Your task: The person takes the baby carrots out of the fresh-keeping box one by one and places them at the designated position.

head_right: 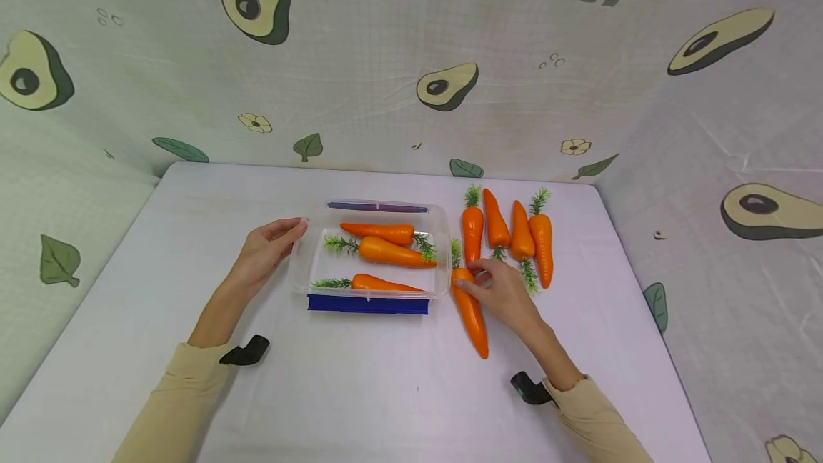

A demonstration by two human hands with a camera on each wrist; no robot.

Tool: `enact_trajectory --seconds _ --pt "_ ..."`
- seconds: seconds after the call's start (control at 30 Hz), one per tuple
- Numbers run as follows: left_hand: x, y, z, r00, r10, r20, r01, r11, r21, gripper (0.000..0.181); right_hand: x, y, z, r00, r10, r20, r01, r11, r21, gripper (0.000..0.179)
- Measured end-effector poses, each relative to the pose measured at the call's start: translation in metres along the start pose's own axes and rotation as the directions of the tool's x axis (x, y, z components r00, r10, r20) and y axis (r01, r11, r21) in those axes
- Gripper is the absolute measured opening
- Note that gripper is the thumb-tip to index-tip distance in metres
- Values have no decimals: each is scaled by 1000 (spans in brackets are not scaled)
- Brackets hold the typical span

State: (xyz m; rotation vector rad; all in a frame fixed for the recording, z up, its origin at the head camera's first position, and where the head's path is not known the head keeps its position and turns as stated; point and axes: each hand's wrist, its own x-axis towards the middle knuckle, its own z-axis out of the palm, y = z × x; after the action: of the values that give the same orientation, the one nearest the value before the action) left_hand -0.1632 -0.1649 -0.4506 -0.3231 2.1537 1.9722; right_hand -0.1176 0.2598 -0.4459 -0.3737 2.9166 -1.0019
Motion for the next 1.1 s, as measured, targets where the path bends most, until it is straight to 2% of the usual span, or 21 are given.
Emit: enact_trajectory --seconds 0.2,0.5,0.6,0.8,1.1 --pt "-1 2 -1 1000 1 1 -1 1000 7 59 4 -9 -6 1000 -22 7 22 1000 11 34" --pt "-1 3 -1 1000 -3 3 3 1000 11 62 17 -22 -19 989 -97 -107 99 995 9 22" --pt "-1 3 -2 1000 4 6 -4 1000 17 62 22 -26 -21 984 -125 -124 128 992 14 21" --pt "0 1 -3 1000 12 10 -12 1000 14 63 31 -38 -23 978 -178 -111 179 984 8 24" --pt "1 0 -1 1000 9 7 -9 1000 7 62 43 -58 -18 974 -221 -45 224 972 65 30"
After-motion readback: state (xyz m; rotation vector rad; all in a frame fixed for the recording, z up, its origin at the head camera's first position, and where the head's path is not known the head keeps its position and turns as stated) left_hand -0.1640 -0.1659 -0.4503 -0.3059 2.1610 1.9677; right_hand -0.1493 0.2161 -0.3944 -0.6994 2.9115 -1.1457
